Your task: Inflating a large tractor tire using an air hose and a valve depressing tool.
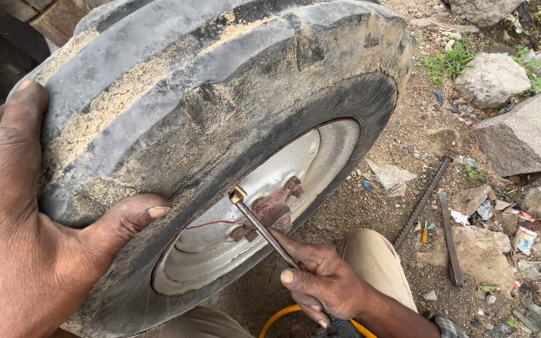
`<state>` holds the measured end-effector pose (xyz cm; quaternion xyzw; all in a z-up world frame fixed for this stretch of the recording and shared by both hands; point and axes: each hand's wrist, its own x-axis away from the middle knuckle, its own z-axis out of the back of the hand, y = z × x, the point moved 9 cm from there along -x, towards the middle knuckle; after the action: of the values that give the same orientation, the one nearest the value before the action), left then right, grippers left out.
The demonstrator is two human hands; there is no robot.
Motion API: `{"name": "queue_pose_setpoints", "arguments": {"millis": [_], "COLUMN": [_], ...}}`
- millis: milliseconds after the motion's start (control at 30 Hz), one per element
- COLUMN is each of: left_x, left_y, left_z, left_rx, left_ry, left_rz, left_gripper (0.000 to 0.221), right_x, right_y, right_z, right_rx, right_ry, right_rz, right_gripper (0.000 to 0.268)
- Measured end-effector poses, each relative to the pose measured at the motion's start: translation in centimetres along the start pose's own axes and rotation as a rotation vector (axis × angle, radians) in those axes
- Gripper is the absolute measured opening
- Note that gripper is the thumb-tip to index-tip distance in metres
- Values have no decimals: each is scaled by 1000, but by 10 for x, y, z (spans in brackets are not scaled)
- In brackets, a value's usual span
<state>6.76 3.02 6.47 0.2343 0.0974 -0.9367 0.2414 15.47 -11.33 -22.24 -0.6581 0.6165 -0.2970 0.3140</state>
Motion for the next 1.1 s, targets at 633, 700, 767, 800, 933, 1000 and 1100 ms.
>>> {"name": "queue_pose_setpoints", "arguments": {"millis": [633,700,767,800,933,1000,1100], "left_x": [66,89,115,140,186,177,152], "left_y": [-156,-269,-319,-363,-281,-110,36], "left_z": [-133,-171,-258,-284,-316,-246,-223], "left_rx": [419,377,336,313,238,6,750], "left_ry": [-66,-139,-211,-246,-372,-284,0], "left_rz": [181,206,224,237,296,-93,513], "left_gripper": [88,72,57,51,41,51,39], "right_x": [104,129,154,168,188,201,215], "right_y": [-38,-65,-67,-67,-53,-46,-28], "right_z": [101,130,152,169,183,204,232], "right_rx": [174,362,486,603,579,726,794], "right_ry": [254,353,509,649,660,780,861], "right_rz": [119,195,101,-2,-144,-308,-421], "right_gripper": [75,75,78,82,94,96,89]}}
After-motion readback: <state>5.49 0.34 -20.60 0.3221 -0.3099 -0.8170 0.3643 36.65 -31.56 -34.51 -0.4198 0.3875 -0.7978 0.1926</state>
